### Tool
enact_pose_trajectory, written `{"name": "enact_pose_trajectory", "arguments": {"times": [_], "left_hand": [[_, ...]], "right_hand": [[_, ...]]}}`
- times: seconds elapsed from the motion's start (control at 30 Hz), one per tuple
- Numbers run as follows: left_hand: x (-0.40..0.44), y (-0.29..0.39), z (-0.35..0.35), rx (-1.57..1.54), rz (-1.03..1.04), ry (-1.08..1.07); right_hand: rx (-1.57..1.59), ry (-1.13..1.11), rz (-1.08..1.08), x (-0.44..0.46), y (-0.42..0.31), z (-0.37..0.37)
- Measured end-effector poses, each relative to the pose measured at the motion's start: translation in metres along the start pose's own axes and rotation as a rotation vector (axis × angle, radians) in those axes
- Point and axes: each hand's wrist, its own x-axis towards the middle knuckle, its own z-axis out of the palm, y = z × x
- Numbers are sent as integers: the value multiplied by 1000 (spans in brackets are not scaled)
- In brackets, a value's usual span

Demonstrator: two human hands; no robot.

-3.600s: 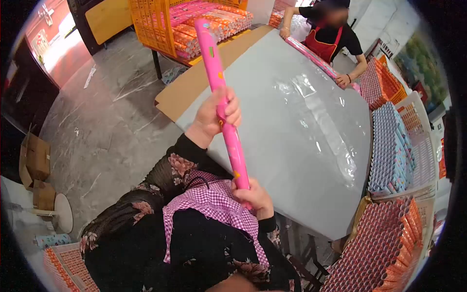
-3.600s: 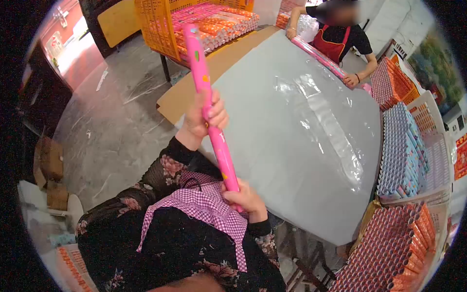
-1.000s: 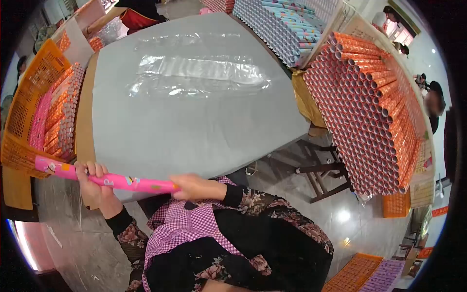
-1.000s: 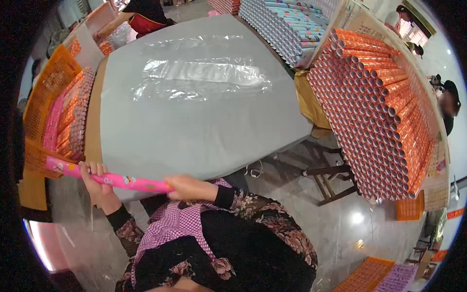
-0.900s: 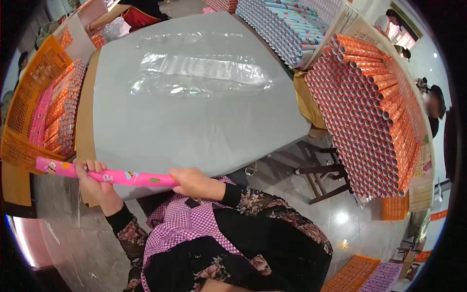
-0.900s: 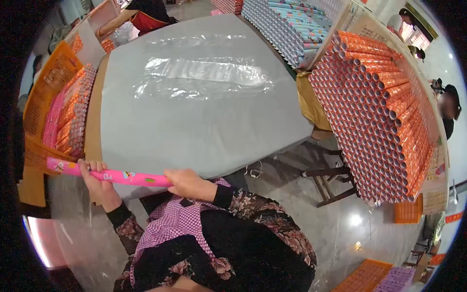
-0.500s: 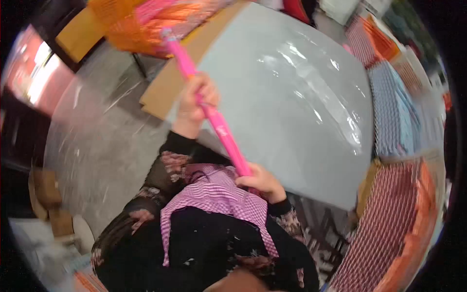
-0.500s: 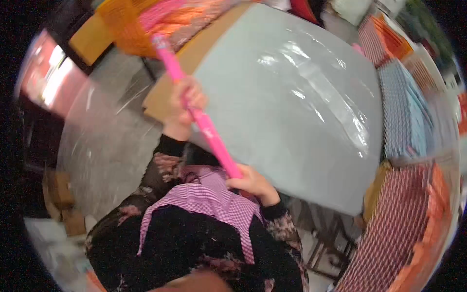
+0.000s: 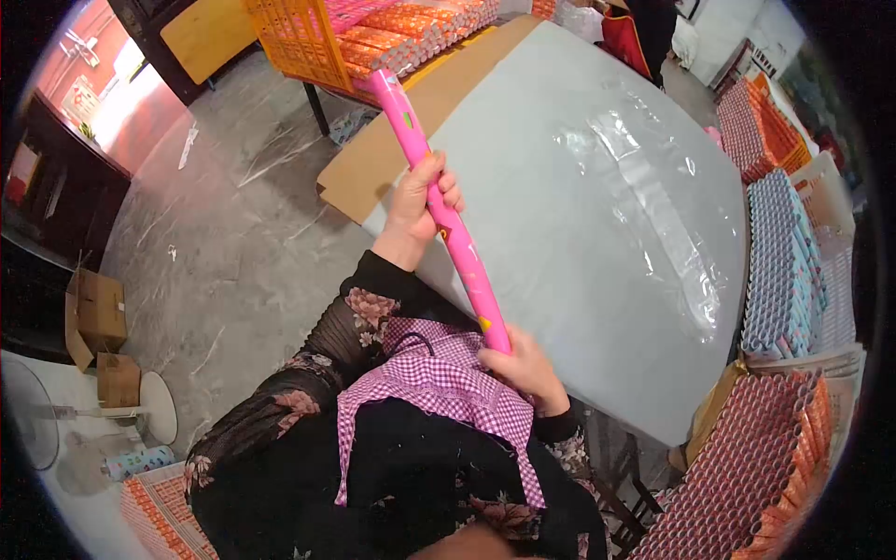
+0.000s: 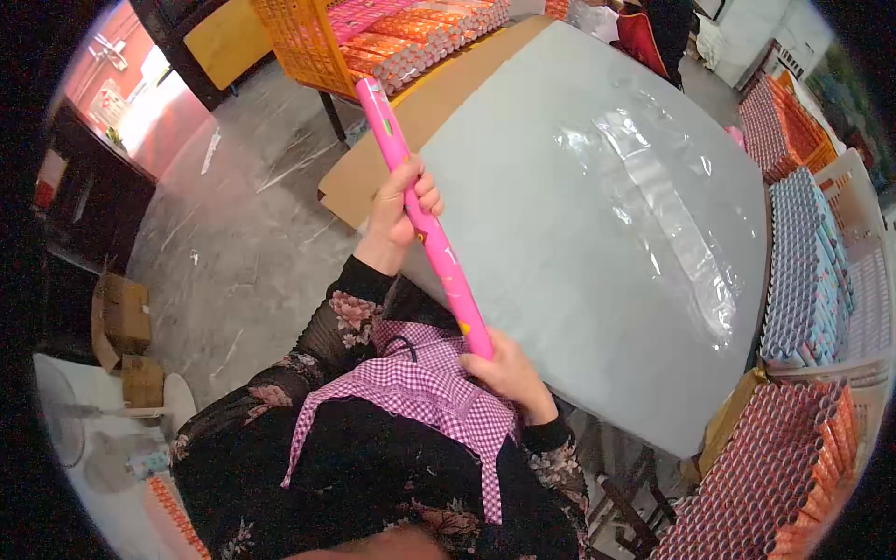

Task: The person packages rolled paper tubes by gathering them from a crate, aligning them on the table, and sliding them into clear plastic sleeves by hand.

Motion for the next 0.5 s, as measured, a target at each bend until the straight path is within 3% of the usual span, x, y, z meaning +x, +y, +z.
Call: {"name": "enact_pose_trajectory", "arguments": {"times": [0.13,0.43,0.5], "left_hand": [[2,3,-14,-217,-23,-334],[5,5,-16,-106,9,-144],[7,5,-18,-115,-10,-181]], "right_hand": [[332,-213,64,6,7,2],[543,-256,160,10,7,-3],[373,-230,217,4,-8,-8]]}}
